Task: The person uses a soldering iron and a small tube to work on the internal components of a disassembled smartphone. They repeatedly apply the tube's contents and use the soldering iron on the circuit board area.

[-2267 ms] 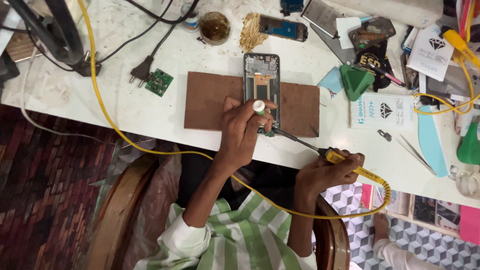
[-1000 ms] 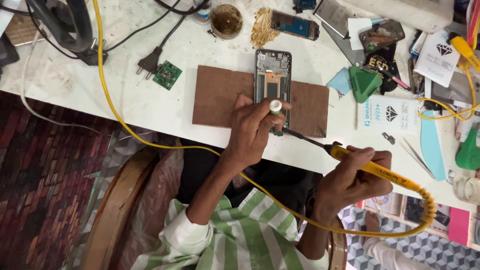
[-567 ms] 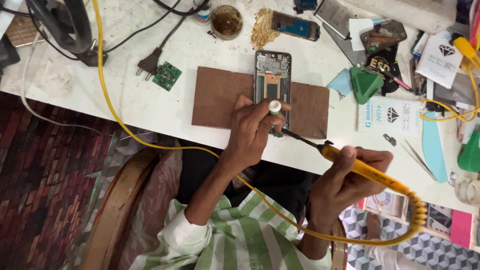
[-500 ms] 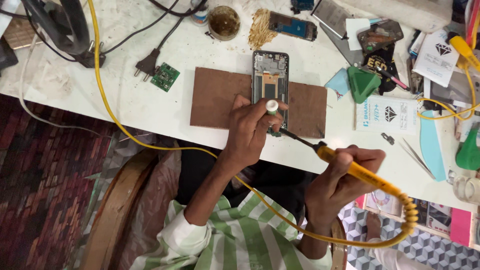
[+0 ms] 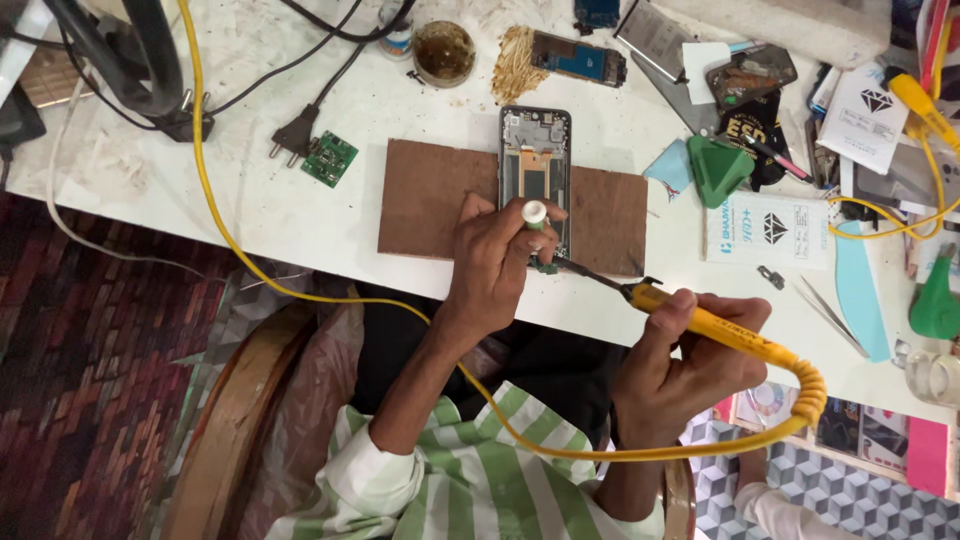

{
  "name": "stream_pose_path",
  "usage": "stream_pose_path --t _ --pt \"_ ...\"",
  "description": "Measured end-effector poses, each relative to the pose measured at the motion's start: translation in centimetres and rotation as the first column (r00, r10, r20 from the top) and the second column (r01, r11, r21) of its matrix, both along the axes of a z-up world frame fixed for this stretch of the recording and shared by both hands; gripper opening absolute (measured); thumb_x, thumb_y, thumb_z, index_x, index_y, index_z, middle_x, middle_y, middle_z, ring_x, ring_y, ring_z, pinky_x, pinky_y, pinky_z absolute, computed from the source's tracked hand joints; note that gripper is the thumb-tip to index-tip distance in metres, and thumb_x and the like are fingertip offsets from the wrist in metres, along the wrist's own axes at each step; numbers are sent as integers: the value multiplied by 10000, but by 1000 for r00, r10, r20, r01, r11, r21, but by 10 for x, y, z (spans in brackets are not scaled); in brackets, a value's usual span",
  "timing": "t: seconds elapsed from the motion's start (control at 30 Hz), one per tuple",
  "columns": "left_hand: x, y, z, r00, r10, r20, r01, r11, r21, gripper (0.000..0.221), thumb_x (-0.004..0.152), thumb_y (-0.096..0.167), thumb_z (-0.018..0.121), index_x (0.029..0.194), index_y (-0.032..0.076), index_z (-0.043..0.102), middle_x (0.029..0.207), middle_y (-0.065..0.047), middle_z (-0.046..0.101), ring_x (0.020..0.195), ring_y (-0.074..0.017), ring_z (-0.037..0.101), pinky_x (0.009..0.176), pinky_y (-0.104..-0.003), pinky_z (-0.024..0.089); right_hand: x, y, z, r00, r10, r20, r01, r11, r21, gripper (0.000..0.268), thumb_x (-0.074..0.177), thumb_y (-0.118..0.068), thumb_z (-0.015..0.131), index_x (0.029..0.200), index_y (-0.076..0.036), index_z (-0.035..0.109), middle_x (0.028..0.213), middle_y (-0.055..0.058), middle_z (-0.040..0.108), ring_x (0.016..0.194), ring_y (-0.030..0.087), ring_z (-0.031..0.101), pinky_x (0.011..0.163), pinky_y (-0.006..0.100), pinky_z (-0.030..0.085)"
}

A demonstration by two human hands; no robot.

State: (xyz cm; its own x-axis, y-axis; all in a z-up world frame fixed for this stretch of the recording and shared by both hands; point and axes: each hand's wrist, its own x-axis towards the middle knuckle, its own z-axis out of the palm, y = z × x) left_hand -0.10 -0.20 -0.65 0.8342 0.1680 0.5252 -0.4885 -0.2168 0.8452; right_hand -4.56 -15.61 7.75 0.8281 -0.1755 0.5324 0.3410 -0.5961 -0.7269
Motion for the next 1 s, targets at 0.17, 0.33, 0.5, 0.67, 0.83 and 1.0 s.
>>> stream_pose_path --t 0.17,0.33,0.5,0.67,0.83,1.0 --pt "0 2 2 999 -5 -36 5 1000 -2 412 1161 343 348 1138 91 673 713 40 666 609 -101 569 842 -330 317 1 6 8 999 -36 -21 35 997 -64 321 1149 -118 635 937 59 472 766 91 623 689 91 669 619 178 520" --pt "3 1 3 1000 -12 -29 12 1000 3 370 1150 322 395 1134 81 675 714 27 663 622 -105 577 846 -330 333 7 9 14 997 -33 -70 33 999 2 245 1062 -113 614 964 46 455 803 71 579 700 102 649 569 185 473" --pt "1 2 4 1000 -8 -28 8 1000 3 405 1151 356 383 1122 75 674 718 24 672 619 -113 558 849 -333 327 5 -10 1 999 24 -40 -24 1000 -14 281 1126 -158 616 988 33 464 794 65 543 637 80 536 606 186 442" --pt "2 0 5 999 -22 -33 22 1000 -9 484 1160 418 338 1135 73 676 709 23 655 620 -104 546 851 -326 325 9 -28 -28 999 11 48 -13 999 46 304 1138 -186 639 1005 8 447 775 36 480 669 78 469 647 197 422" --pt "0 1 7 999 -17 -31 16 1000 -15 511 1168 438 318 1143 75 677 710 29 660 617 -103 509 861 -320 333 19 -30 -54 928 -307 211 223 911 347 320 1092 -315 584 966 -56 445 768 41 442 589 102 405 538 226 360" --pt "2 1 6 999 -4 -36 4 1000 1 541 1161 454 292 1146 78 681 708 35 661 609 -96 499 852 -316 326 19 -44 -64 905 -382 186 170 726 667 292 1078 -364 485 975 -97 424 872 33 459 706 126 455 603 228 386"
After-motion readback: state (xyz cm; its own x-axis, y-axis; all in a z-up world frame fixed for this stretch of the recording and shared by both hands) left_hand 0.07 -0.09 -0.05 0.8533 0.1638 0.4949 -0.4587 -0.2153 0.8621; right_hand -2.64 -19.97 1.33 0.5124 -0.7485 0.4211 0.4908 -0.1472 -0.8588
